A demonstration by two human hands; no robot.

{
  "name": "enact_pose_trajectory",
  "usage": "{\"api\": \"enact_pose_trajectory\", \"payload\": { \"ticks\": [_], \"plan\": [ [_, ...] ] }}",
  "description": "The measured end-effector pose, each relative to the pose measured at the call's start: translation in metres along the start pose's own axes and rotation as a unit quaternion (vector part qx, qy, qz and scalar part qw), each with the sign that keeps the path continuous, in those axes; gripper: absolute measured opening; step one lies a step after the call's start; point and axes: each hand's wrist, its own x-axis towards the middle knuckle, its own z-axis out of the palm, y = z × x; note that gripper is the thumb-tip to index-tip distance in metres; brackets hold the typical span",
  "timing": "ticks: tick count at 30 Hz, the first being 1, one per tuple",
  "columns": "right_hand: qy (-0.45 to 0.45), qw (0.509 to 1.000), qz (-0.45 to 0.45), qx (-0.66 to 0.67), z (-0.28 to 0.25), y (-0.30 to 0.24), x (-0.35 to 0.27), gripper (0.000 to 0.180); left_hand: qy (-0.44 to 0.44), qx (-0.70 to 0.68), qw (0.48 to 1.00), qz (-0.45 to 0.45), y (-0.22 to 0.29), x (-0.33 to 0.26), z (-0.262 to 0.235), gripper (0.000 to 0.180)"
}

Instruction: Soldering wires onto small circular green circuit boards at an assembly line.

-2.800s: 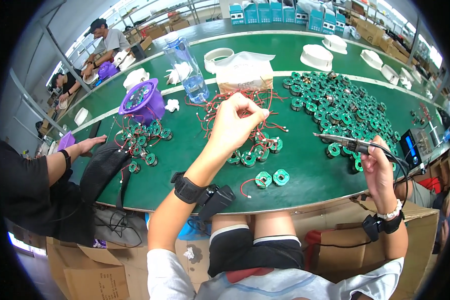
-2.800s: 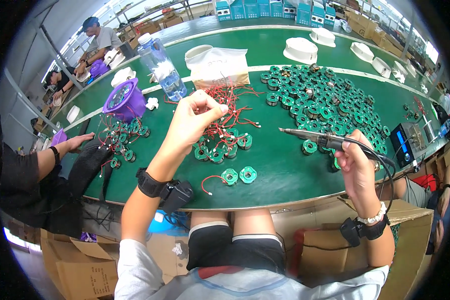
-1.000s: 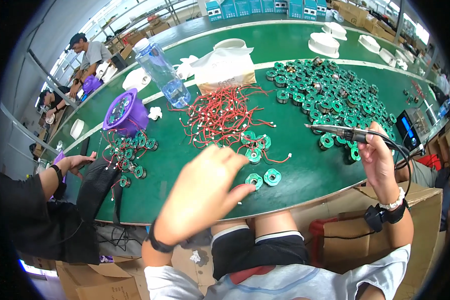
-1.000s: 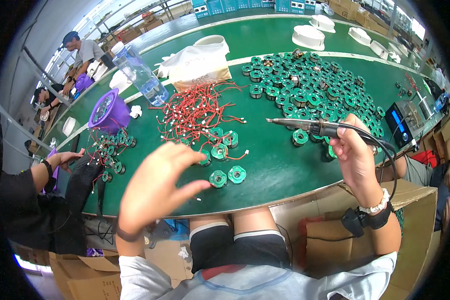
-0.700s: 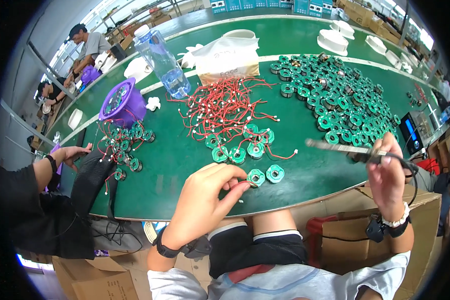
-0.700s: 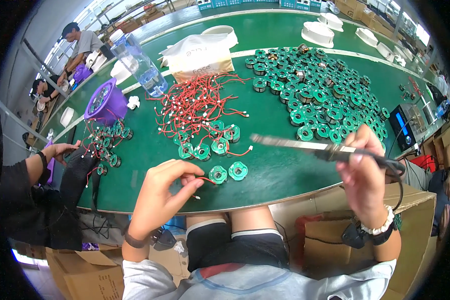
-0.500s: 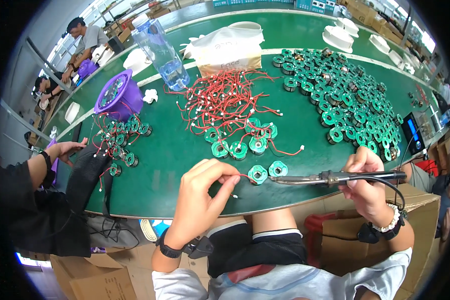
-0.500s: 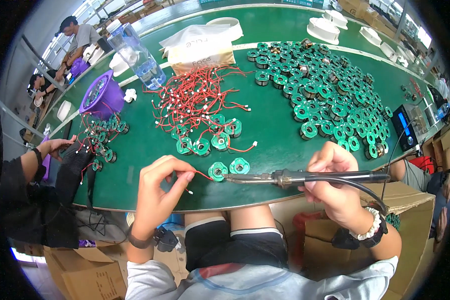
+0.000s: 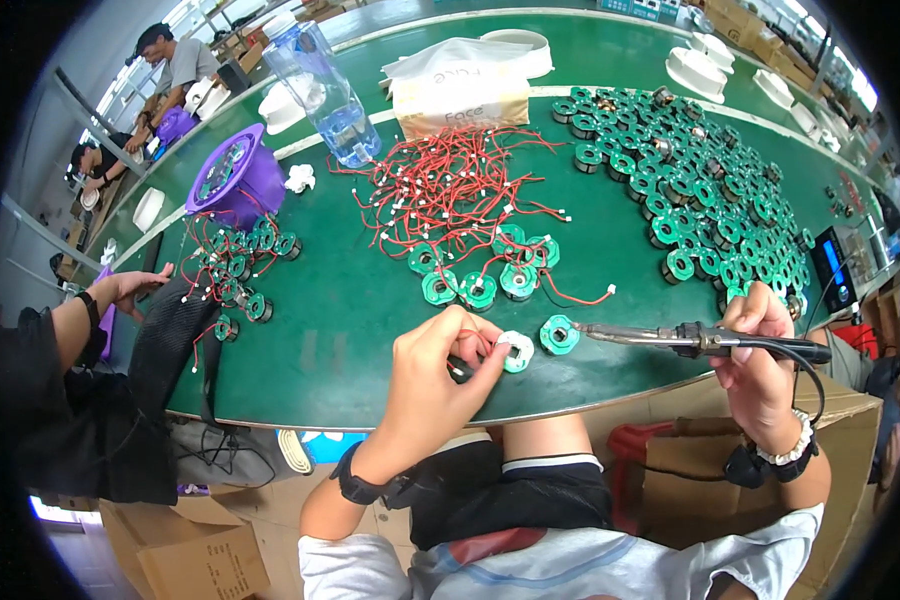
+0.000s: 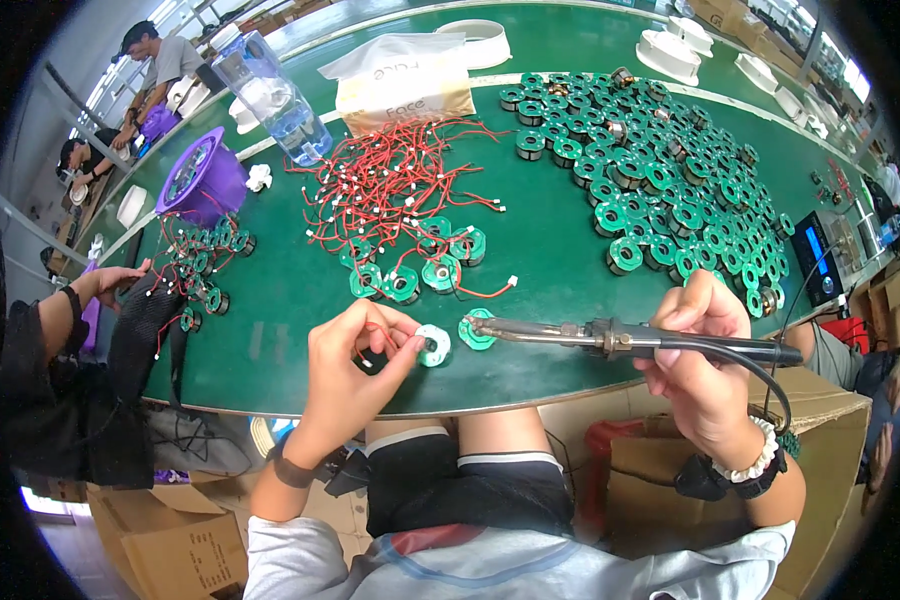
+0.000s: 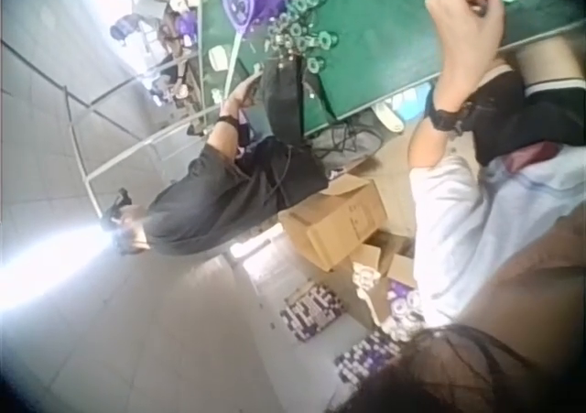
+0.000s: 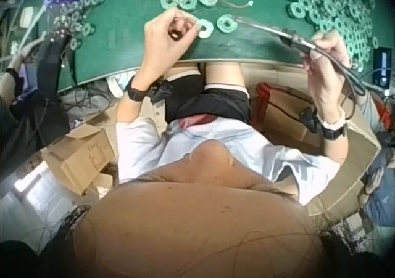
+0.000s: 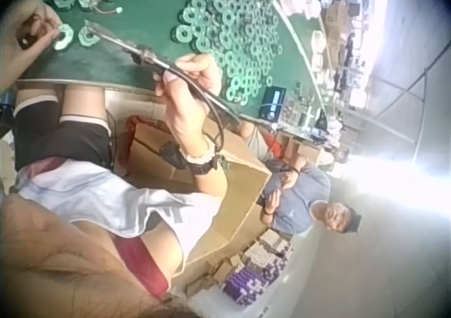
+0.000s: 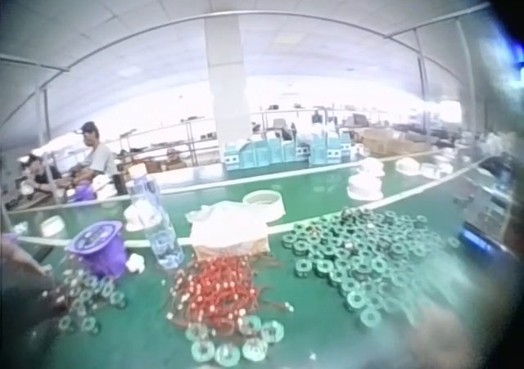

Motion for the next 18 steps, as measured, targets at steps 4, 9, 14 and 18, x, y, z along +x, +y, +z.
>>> {"api": "enact_pose_trajectory", "payload": {
  "ticks": [4,9,14,18],
  "plan": [
    [0.006,1.0,-0.011,0.0,-0.002,-0.005,-0.002,0.021,-0.044,-0.191,0.975,-0.109,-0.003,-0.001,-0.002,0.025],
    [0.013,1.0,-0.014,0.012,-0.003,-0.013,-0.002,0.022,-0.001,-0.251,0.948,-0.195,0.003,0.003,0.002,0.026],
    [0.016,0.999,-0.029,0.017,-0.002,-0.02,-0.003,0.022,0.075,-0.088,0.989,-0.095,0.014,0.007,0.03,0.025],
    [0.021,0.999,-0.043,0.022,-0.005,-0.023,-0.005,0.023,0.057,-0.174,0.978,-0.101,0.021,0.008,0.053,0.022]
  ]
}}
